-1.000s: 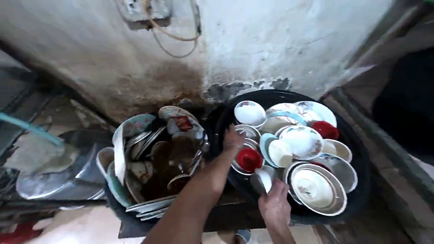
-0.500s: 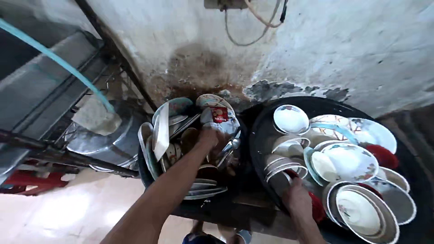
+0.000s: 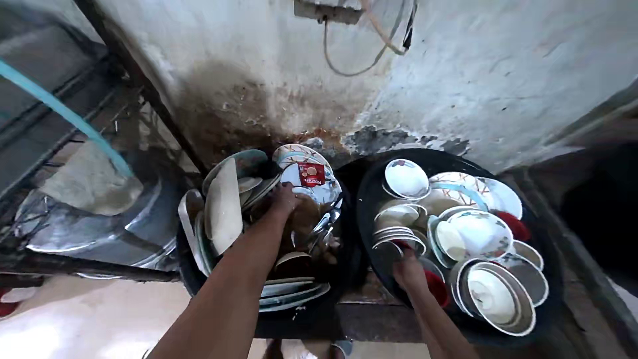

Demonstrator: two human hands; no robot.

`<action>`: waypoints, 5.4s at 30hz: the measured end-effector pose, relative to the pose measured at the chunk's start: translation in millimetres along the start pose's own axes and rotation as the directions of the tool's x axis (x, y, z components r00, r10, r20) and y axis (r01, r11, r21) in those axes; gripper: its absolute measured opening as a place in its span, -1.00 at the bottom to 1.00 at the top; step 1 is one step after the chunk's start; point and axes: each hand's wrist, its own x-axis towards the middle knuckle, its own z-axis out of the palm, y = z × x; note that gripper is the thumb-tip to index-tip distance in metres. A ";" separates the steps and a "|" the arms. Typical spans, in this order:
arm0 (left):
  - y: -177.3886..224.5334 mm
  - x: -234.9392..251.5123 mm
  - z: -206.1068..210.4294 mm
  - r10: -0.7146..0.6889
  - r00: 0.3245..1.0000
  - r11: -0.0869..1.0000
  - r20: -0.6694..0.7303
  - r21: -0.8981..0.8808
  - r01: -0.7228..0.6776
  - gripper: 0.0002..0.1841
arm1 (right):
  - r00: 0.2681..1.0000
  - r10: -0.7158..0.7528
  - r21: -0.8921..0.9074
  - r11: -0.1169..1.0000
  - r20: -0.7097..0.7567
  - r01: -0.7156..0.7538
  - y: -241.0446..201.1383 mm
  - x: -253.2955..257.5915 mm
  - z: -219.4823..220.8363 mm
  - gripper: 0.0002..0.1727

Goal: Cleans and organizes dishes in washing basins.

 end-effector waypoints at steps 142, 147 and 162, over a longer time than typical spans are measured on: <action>-11.2 -81.6 -23.8 0.514 0.851 0.668 -0.109 -0.571 -0.477 -0.64 | 0.630 -0.643 0.366 0.512 -0.436 0.777 -159.6 -27.6 34.9 -0.82; 30.5 -77.5 -16.4 0.600 0.798 0.496 0.051 -0.807 -0.322 -0.54 | 0.682 -0.465 0.277 0.671 -0.565 0.688 -119.1 -31.9 -3.9 -0.68; -31.3 -20.8 -7.1 0.177 0.983 0.953 0.055 0.240 -0.186 -0.44 | 0.741 0.103 0.282 0.952 -0.664 0.121 0.5 -22.0 -79.8 -0.39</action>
